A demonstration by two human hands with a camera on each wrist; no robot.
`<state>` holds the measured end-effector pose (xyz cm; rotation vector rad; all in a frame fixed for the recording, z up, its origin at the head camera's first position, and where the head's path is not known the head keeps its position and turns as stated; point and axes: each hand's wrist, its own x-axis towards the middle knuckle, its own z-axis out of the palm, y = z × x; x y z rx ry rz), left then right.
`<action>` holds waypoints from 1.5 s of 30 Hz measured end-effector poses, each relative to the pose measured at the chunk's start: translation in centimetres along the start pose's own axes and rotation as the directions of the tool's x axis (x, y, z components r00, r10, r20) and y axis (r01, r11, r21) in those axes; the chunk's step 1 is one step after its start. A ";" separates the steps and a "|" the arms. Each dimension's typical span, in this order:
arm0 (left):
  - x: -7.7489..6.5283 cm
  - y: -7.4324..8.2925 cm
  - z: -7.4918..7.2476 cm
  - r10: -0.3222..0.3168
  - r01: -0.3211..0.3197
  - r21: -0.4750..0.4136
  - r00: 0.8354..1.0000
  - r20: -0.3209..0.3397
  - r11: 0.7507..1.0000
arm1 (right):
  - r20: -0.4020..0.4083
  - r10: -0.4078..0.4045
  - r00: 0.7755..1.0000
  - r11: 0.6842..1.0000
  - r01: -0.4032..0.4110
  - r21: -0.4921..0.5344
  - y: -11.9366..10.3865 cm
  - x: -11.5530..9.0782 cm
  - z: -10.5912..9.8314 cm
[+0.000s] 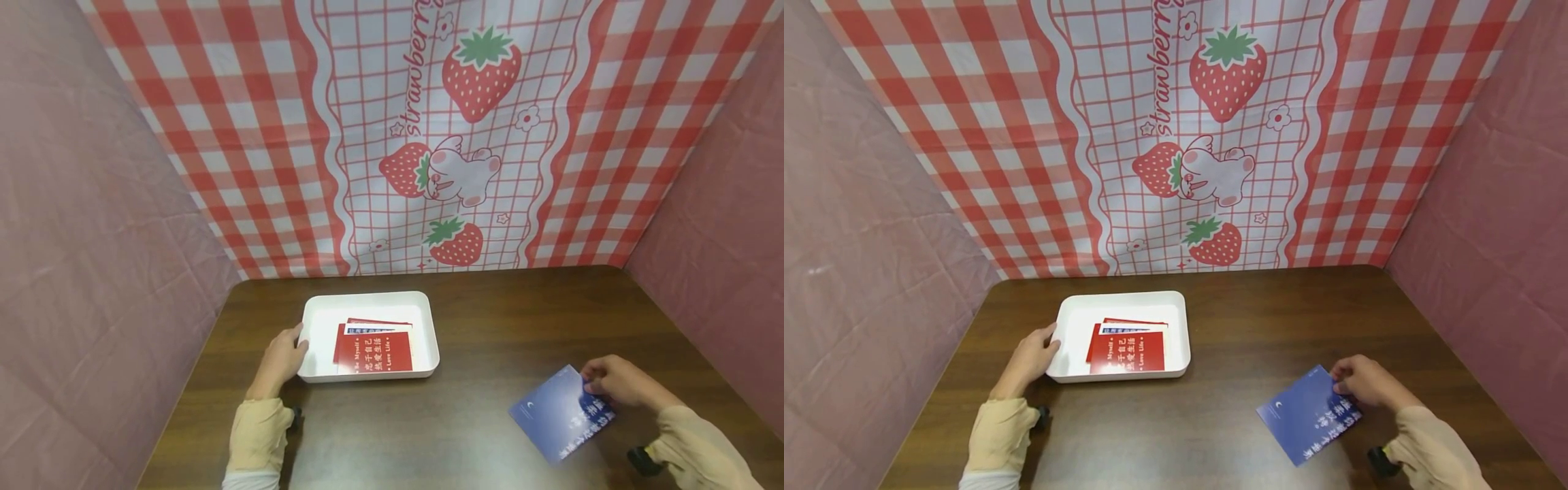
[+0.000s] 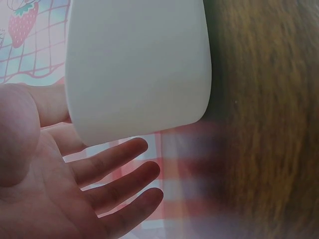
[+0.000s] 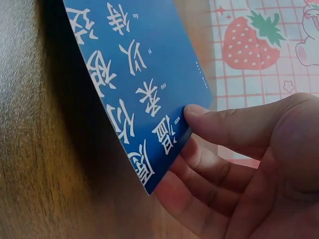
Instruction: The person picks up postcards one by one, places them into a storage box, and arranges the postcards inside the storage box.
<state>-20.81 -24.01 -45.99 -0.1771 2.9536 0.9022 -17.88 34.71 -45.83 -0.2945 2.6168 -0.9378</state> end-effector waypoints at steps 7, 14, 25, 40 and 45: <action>0.0 0.0 0.1 -0.012 0.012 -0.001 1.000 0.010 1.000 | 0.007 -0.004 1.000 0.997 0.003 0.071 -0.1 0.0 -0.1; -0.1 0.0 0.0 0.010 -0.010 0.011 1.000 -0.005 1.000 | 0.008 0.074 0.997 0.988 -0.074 0.135 0.2 0.1 -0.2; -0.1 0.1 -0.1 0.006 -0.006 0.005 1.000 -0.004 1.000 | 0.037 0.061 0.997 0.945 -0.069 0.320 1.5 0.0 -0.3; -0.3 0.0 0.0 0.016 -0.016 0.008 1.000 -0.014 1.000 | 0.096 0.038 0.995 0.880 -0.079 0.468 1.6 0.3 -0.5; -0.1 0.0 0.0 0.009 -0.009 0.002 1.000 -0.015 1.000 | 0.126 0.030 0.992 0.829 -0.095 0.551 1.6 0.4 -0.6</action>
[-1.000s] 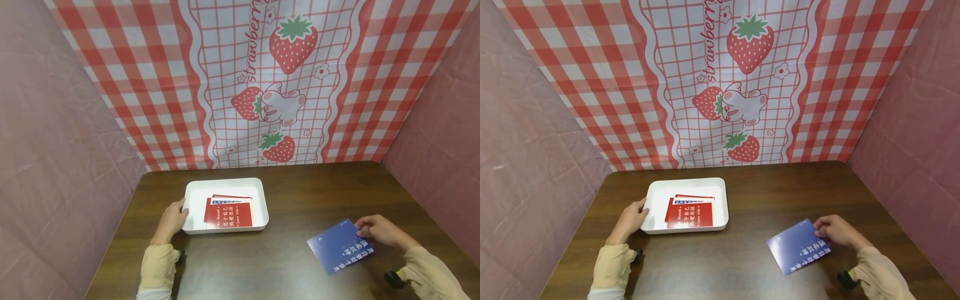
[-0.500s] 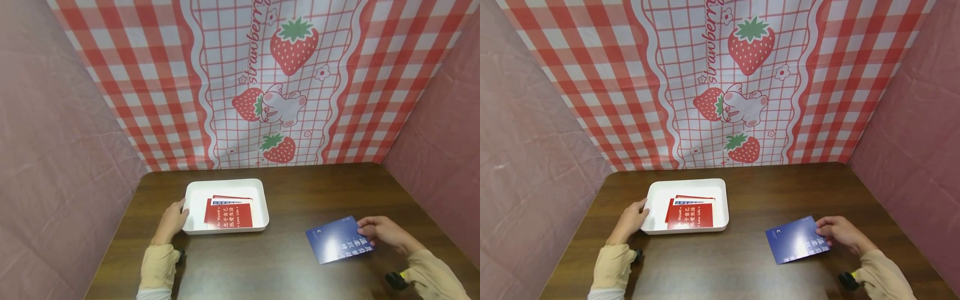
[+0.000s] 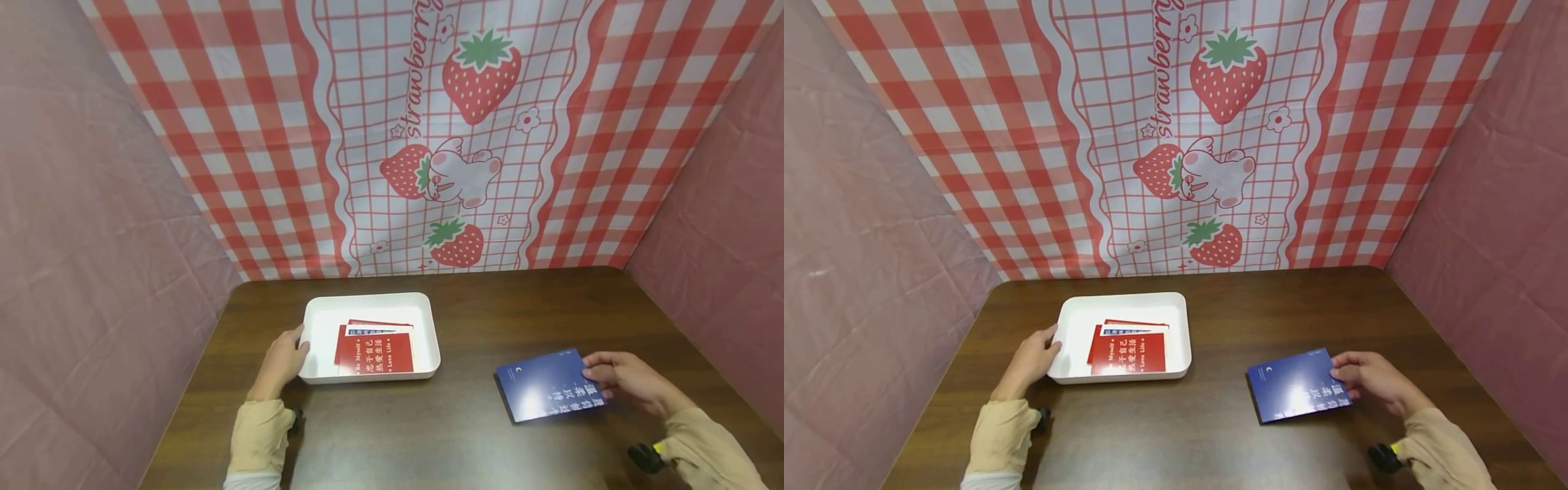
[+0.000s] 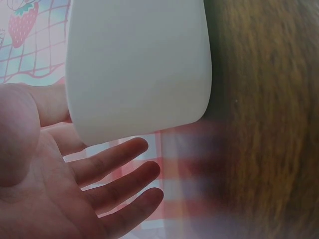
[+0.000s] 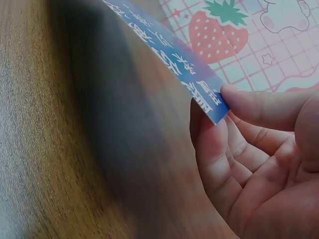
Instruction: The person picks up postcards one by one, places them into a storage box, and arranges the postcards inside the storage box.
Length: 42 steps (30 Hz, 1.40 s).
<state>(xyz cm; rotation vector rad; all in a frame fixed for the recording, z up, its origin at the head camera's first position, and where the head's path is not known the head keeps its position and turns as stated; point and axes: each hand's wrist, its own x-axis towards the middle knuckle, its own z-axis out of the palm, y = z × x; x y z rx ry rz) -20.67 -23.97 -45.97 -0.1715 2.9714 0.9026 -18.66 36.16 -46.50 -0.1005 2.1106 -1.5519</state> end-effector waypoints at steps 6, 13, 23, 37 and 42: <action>0.2 0.0 0.1 -0.028 0.028 -0.008 0.999 0.019 1.000 | -0.003 0.014 1.000 0.999 -0.013 0.034 -0.2 0.1 0.0; 0.3 -0.1 0.1 -0.024 0.024 -0.004 1.000 0.020 1.000 | -0.010 -0.004 1.000 0.998 0.005 0.063 -0.1 0.3 0.3; 0.3 -0.2 0.2 -0.015 0.015 -0.001 1.000 0.008 1.000 | -0.029 0.000 1.000 0.999 0.001 0.047 -0.8 0.5 0.5; 0.2 -0.3 0.3 -0.011 0.012 -0.011 1.000 0.015 1.000 | -0.067 -0.005 0.998 0.999 0.008 0.046 -1.8 1.2 0.9; 0.3 -0.4 0.4 -0.008 0.008 -0.010 1.000 0.010 1.000 | -0.084 -0.021 0.996 0.998 0.026 0.063 -2.6 1.7 0.7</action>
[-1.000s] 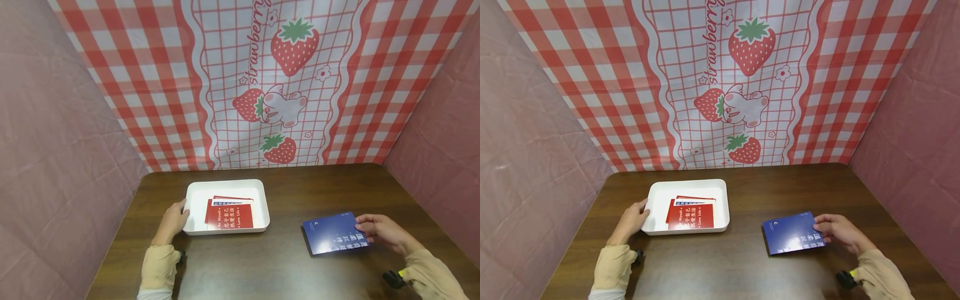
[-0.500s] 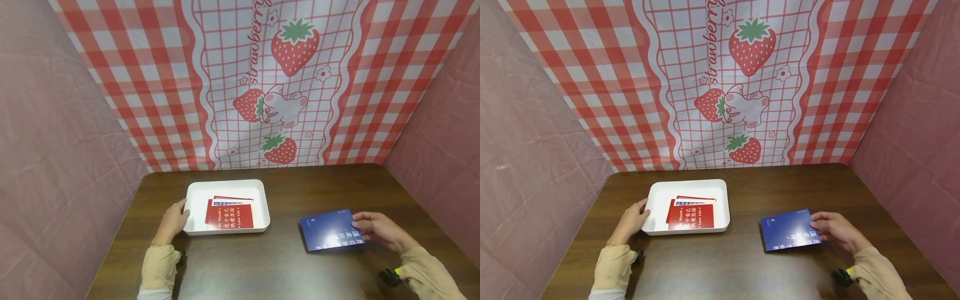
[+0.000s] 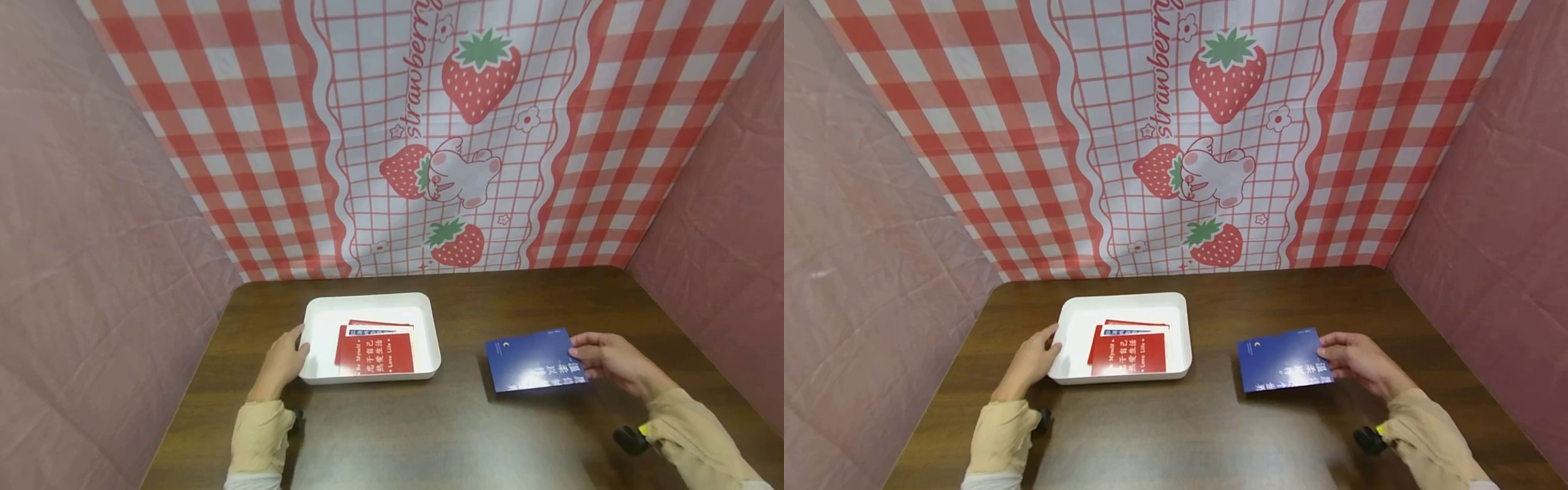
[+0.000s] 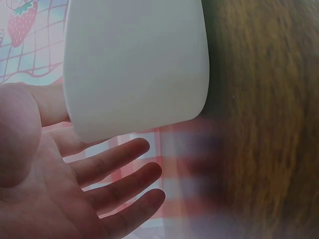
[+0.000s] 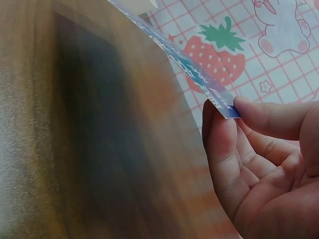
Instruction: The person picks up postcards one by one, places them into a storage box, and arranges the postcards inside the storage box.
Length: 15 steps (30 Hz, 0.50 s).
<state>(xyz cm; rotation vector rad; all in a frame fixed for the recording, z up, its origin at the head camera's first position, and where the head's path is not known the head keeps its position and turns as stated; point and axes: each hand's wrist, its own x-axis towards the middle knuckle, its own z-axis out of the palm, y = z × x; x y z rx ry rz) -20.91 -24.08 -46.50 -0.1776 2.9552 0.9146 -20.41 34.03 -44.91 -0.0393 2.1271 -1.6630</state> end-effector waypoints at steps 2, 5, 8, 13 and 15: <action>0.0 0.1 0.0 0.004 -0.004 0.002 1.000 0.001 1.000 | -0.005 0.003 1.000 1.000 -0.002 0.007 -0.3 0.2 0.0; 0.0 0.1 0.1 0.012 -0.012 0.003 1.000 -0.001 1.000 | -0.010 -0.001 1.000 1.000 0.001 0.013 -0.8 0.5 0.1; 0.0 0.1 0.0 0.011 -0.011 0.001 1.000 -0.005 1.000 | -0.028 0.005 1.000 1.000 -0.004 0.014 -1.4 0.8 0.2; -0.1 0.0 0.0 0.008 -0.008 0.005 1.000 -0.007 1.000 | -0.065 0.024 0.998 1.000 -0.023 0.020 -2.2 1.3 0.6; 0.0 -0.1 0.0 0.005 -0.005 0.007 1.000 -0.005 1.000 | -0.079 0.022 0.997 0.999 -0.020 0.026 -2.4 1.5 0.9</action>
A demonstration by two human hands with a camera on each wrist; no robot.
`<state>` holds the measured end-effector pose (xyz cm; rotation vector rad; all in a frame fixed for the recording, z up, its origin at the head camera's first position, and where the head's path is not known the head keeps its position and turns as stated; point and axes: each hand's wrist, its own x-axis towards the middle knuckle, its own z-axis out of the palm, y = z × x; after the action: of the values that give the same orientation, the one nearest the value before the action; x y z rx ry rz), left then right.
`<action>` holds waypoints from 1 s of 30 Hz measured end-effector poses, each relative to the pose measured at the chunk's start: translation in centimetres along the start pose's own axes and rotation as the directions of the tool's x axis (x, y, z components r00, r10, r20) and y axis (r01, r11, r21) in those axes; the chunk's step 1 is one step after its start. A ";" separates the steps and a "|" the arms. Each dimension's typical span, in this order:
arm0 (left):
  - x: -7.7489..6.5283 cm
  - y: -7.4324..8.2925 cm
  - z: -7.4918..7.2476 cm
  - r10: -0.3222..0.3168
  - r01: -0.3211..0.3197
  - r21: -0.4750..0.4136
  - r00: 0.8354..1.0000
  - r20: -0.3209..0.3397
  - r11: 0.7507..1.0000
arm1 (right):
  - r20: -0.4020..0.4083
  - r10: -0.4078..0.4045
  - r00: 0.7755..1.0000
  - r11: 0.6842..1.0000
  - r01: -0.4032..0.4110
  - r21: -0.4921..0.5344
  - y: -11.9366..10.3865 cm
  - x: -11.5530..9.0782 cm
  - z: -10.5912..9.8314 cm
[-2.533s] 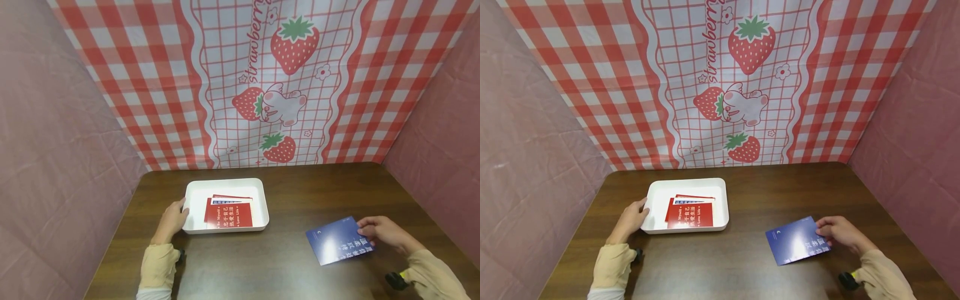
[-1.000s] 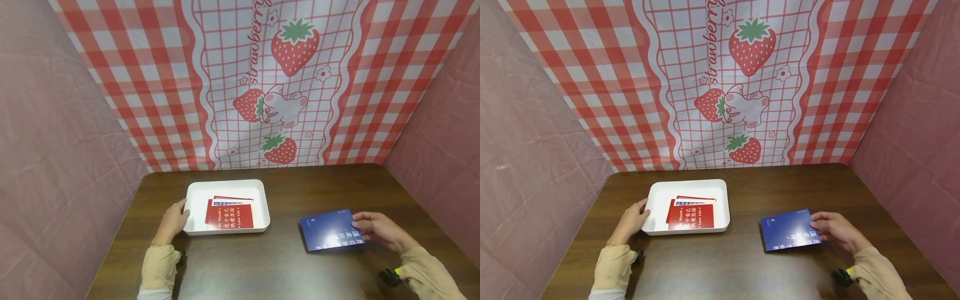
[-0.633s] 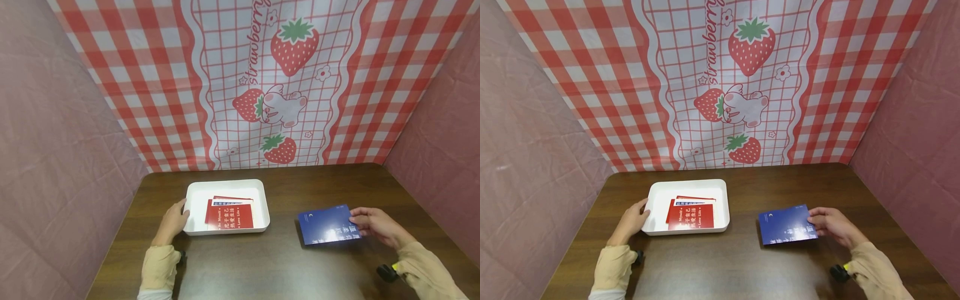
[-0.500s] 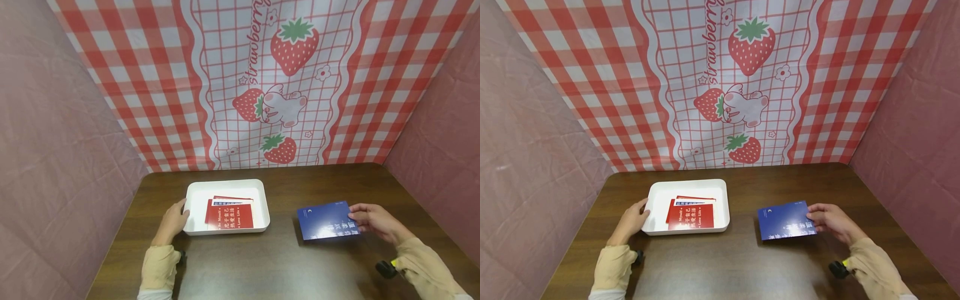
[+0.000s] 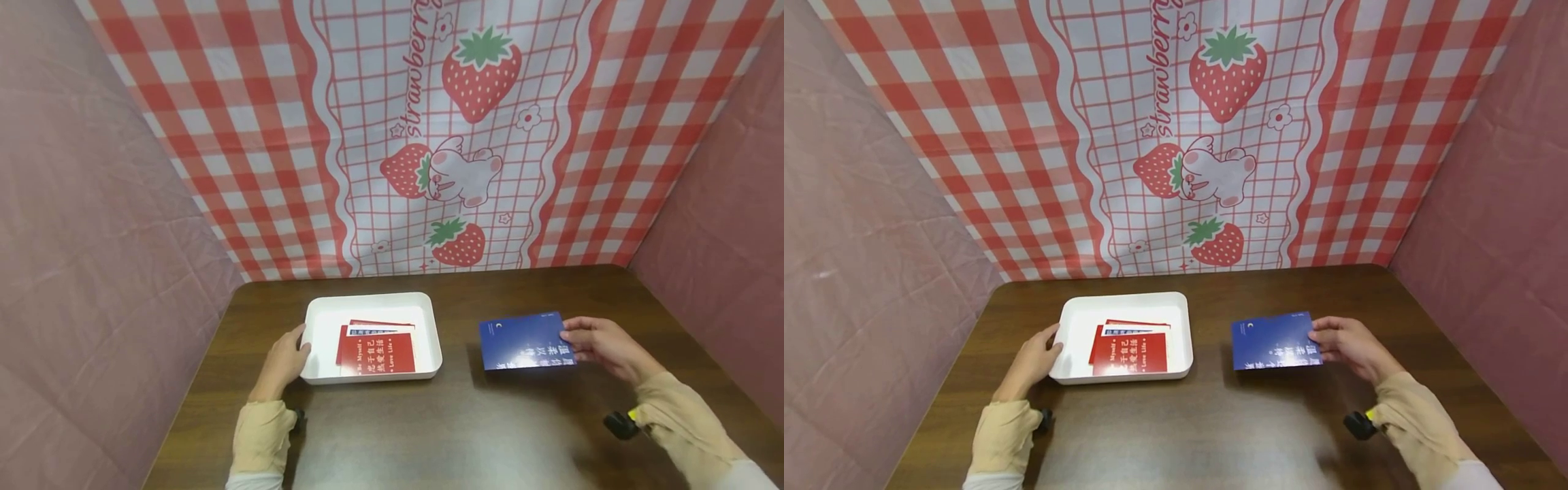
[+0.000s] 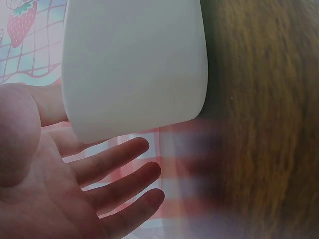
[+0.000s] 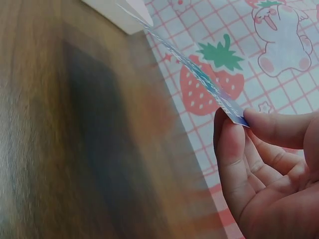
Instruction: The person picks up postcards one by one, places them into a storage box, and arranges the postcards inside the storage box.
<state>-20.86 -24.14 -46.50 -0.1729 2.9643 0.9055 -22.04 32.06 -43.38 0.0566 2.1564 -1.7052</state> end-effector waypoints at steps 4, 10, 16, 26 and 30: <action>-0.1 0.1 -0.1 -0.010 0.010 -0.002 1.000 0.008 1.000 | -0.024 -0.028 0.999 0.999 0.028 0.021 -0.4 0.3 0.7; -0.1 0.1 -0.1 -0.007 0.007 -0.009 1.000 0.003 1.000 | -0.053 -0.065 0.996 0.994 0.070 0.083 -0.9 0.9 1.9; -0.1 0.1 -0.1 0.000 0.000 -0.006 1.000 0.002 1.000 | -0.075 -0.062 0.995 0.992 0.070 0.103 -1.5 1.1 3.0; 0.0 0.2 -0.1 -0.022 0.022 -0.010 1.000 0.014 1.000 | -0.068 -0.069 0.995 0.986 0.078 0.150 -2.5 1.6 4.4; 0.0 0.1 0.0 -0.002 0.002 -0.001 1.000 0.001 1.000 | -0.073 -0.065 0.995 0.987 0.075 0.139 -2.8 1.8 5.0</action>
<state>-20.83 -24.07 -46.40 -0.1760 2.9624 0.9061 -23.06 26.24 -42.26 0.0801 2.1048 -1.9211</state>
